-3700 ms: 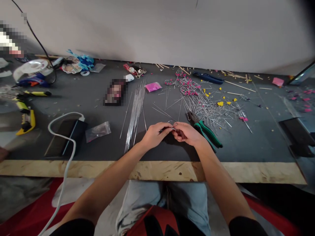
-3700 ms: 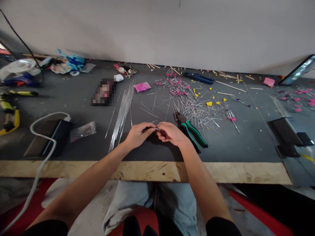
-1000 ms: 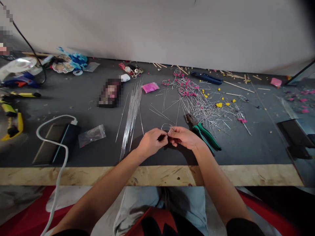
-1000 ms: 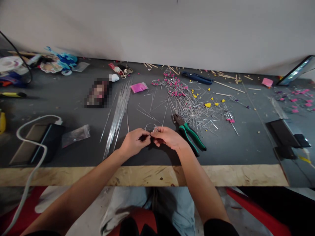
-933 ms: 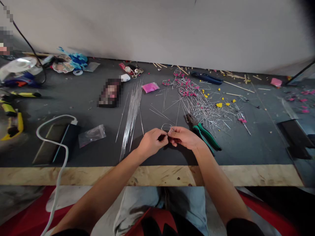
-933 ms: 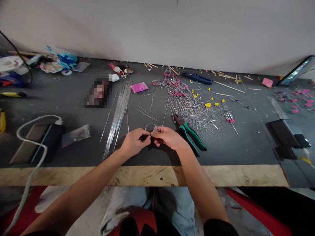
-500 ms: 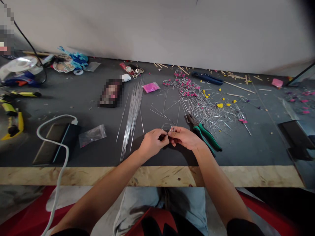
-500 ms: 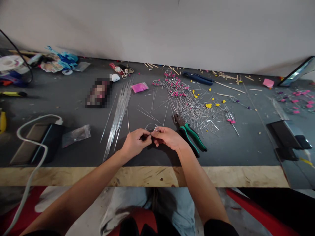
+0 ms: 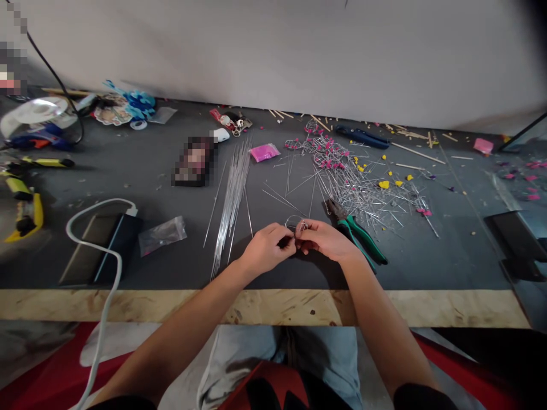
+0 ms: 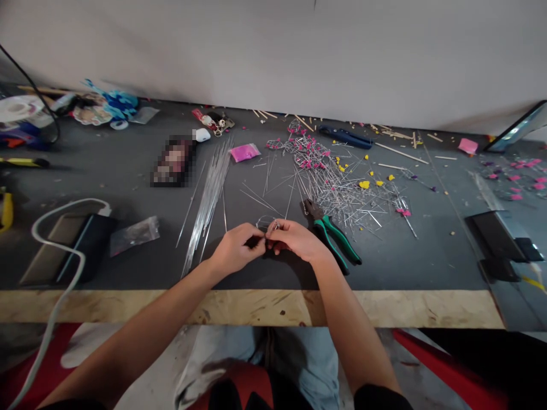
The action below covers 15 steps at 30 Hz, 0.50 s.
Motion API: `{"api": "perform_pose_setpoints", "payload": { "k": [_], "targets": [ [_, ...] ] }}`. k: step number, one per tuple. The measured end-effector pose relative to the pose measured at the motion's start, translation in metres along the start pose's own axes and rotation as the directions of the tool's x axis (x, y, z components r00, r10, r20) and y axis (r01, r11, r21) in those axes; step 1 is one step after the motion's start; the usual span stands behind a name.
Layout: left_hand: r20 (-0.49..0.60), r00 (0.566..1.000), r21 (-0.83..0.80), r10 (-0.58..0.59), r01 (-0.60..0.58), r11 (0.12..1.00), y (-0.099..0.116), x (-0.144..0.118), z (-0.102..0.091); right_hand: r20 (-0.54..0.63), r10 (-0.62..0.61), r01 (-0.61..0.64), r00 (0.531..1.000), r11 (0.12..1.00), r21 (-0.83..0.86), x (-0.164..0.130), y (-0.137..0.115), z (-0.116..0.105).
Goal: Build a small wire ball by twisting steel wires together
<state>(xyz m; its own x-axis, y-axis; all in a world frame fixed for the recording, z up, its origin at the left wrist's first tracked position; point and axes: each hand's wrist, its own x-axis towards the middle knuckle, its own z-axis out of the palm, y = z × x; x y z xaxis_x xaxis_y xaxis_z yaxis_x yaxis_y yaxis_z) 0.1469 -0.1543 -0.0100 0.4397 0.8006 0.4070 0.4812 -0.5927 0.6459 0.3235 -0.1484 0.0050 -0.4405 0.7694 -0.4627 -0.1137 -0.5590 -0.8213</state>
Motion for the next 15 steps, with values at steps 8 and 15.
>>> {"api": "perform_pose_setpoints", "payload": {
  "k": [8,15],
  "targets": [
    [0.008,0.999,-0.039,-0.042,0.042,0.998,0.0013,0.0008,-0.0019,0.019,0.024,-0.024,1.0,1.0,0.011,-0.0006,0.0028,-0.0026],
    [-0.081,0.994,0.023,0.072,-0.07,0.997,-0.0011,0.0007,0.0003,0.06,0.021,-0.023,0.998,0.999,0.045,-0.001,0.0036,-0.0017]
  ]
}}
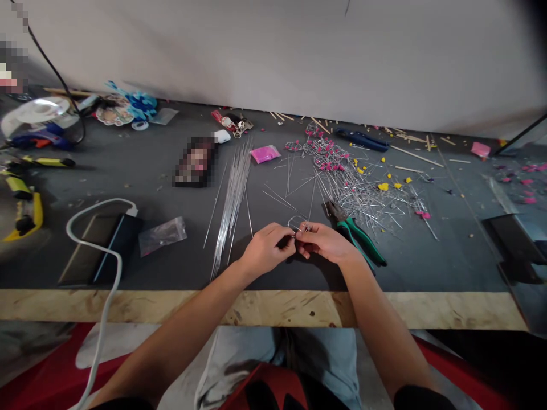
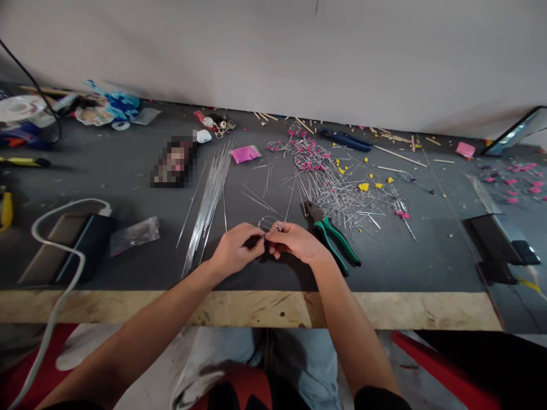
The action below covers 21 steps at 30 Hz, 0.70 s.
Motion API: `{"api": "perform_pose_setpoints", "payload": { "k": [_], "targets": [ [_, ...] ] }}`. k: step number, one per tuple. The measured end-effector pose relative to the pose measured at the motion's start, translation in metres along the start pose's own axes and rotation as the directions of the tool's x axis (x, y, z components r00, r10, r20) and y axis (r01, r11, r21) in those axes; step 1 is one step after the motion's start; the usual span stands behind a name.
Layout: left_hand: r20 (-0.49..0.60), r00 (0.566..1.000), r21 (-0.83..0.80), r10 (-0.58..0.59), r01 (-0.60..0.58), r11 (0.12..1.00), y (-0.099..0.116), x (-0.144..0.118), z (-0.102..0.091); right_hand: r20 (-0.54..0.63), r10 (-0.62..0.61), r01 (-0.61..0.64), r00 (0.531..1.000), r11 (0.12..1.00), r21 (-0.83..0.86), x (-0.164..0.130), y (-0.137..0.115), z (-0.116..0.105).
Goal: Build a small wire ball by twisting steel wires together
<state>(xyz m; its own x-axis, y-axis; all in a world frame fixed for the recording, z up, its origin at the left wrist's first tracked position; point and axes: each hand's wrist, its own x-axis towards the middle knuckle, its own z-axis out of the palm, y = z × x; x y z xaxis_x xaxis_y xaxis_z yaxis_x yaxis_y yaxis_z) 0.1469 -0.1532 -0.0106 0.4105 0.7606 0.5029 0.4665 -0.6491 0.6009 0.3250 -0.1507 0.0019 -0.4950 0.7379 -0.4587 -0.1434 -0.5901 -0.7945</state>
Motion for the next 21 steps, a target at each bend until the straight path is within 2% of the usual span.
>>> {"api": "perform_pose_setpoints", "payload": {
  "k": [8,17,21],
  "targets": [
    [0.037,0.999,-0.006,0.031,-0.03,1.0,-0.0004,0.0022,-0.0022,-0.014,-0.075,0.074,0.997,0.997,-0.037,0.0006,0.0008,-0.0039],
    [0.075,0.993,-0.079,-0.096,0.102,0.992,-0.0006,0.0016,-0.0035,-0.025,0.013,-0.014,1.0,0.999,-0.044,-0.0032,-0.0048,-0.008],
    [0.079,0.995,-0.133,-0.068,0.078,0.988,-0.004,0.0009,-0.0025,-0.029,0.02,-0.02,0.999,1.0,-0.022,-0.0038,-0.0054,-0.0095]
  ]
}}
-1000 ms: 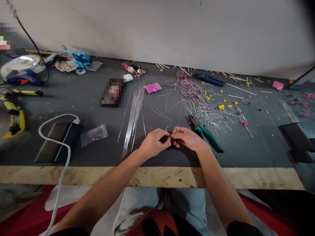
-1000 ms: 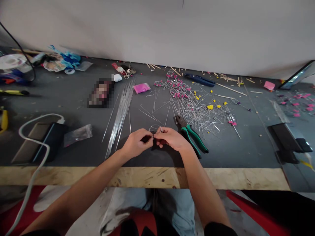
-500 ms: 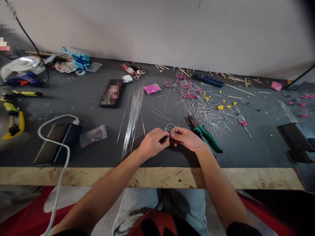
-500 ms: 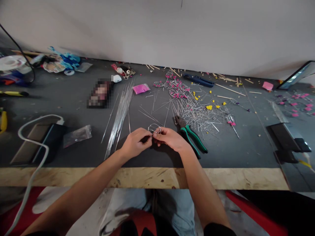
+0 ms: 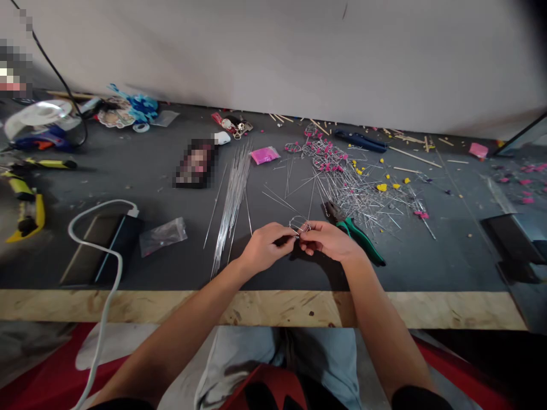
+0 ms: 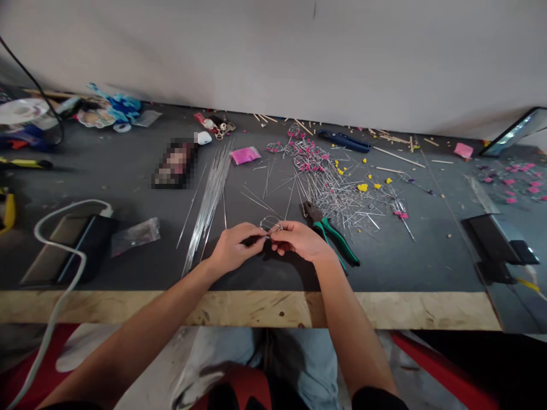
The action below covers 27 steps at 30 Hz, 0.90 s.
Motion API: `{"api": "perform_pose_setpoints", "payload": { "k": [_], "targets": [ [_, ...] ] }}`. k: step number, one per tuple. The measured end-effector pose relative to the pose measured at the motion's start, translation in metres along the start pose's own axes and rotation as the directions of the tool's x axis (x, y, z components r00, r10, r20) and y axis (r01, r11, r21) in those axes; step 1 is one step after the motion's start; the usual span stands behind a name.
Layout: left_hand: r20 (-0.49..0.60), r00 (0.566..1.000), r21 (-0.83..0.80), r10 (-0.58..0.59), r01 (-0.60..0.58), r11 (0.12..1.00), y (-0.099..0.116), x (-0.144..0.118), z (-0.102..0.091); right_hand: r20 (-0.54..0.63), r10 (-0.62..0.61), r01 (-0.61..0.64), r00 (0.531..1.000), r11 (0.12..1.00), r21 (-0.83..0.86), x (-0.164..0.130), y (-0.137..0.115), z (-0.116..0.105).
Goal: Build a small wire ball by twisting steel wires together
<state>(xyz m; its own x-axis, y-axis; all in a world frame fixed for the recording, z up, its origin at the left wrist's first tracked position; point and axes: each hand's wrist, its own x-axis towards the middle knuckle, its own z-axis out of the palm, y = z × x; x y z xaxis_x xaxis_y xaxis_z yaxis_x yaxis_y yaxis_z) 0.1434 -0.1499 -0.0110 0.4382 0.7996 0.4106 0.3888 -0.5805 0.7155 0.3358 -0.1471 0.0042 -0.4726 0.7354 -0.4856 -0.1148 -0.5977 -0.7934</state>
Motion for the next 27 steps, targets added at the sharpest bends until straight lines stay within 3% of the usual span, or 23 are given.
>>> {"api": "perform_pose_setpoints", "payload": {
  "k": [4,10,17,27],
  "targets": [
    [-0.058,0.997,-0.022,0.053,-0.054,0.998,-0.003,0.0001,0.0014,-0.022,-0.002,0.002,1.0,1.0,0.003,-0.0003,0.0011,-0.0007],
    [-0.005,0.995,0.06,0.098,-0.097,0.993,0.0008,0.002,0.001,-0.04,0.0,-0.001,0.999,0.999,-0.043,0.0009,0.0041,0.0003],
    [0.019,0.995,0.226,0.102,-0.103,0.969,0.0029,-0.0002,0.0021,-0.025,-0.05,0.043,0.998,0.973,-0.227,-0.0029,0.0014,0.0027],
    [0.022,0.992,0.202,0.127,-0.129,0.971,0.0022,-0.001,0.0038,0.004,-0.053,0.053,0.999,0.996,-0.074,0.0017,0.0089,-0.0009]
  ]
}}
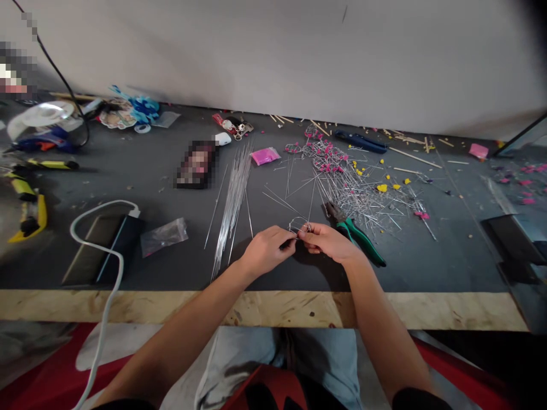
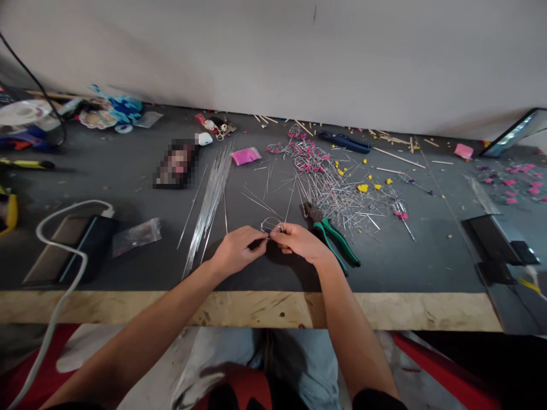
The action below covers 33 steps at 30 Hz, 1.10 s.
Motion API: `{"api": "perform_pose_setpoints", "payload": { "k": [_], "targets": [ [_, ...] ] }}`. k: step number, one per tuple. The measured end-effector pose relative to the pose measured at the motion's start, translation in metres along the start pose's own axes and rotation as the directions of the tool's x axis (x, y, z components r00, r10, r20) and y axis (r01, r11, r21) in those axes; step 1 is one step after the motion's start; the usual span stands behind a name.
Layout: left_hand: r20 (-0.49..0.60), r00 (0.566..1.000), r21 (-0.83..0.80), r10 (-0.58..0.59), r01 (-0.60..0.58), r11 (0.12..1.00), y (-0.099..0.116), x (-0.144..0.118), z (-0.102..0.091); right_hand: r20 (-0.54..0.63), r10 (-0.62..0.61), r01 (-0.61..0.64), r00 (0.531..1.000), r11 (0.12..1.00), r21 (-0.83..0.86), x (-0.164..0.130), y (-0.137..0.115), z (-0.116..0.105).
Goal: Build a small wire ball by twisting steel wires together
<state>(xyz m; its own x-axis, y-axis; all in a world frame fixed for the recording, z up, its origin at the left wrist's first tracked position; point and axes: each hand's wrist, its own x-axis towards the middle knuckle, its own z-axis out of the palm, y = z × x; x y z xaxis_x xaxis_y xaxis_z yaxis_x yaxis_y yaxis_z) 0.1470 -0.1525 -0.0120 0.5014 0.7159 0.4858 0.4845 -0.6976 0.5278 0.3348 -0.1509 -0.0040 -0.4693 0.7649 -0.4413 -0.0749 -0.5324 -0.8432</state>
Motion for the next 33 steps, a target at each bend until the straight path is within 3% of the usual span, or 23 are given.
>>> {"api": "perform_pose_setpoints", "payload": {
  "k": [9,16,33],
  "targets": [
    [-0.109,0.994,0.012,-0.012,0.014,1.0,0.0,-0.002,0.002,-0.014,0.008,-0.009,1.0,0.999,-0.042,-0.002,-0.004,0.007],
    [-0.167,0.986,0.058,-0.002,0.012,0.998,0.0,-0.002,0.003,-0.028,-0.034,0.035,0.999,0.999,0.015,0.005,0.005,0.01],
    [-0.243,0.97,0.137,0.02,0.014,0.99,0.0,-0.001,0.007,-0.039,-0.069,0.071,0.997,0.996,0.056,0.01,0.008,0.016]
  ]
}}
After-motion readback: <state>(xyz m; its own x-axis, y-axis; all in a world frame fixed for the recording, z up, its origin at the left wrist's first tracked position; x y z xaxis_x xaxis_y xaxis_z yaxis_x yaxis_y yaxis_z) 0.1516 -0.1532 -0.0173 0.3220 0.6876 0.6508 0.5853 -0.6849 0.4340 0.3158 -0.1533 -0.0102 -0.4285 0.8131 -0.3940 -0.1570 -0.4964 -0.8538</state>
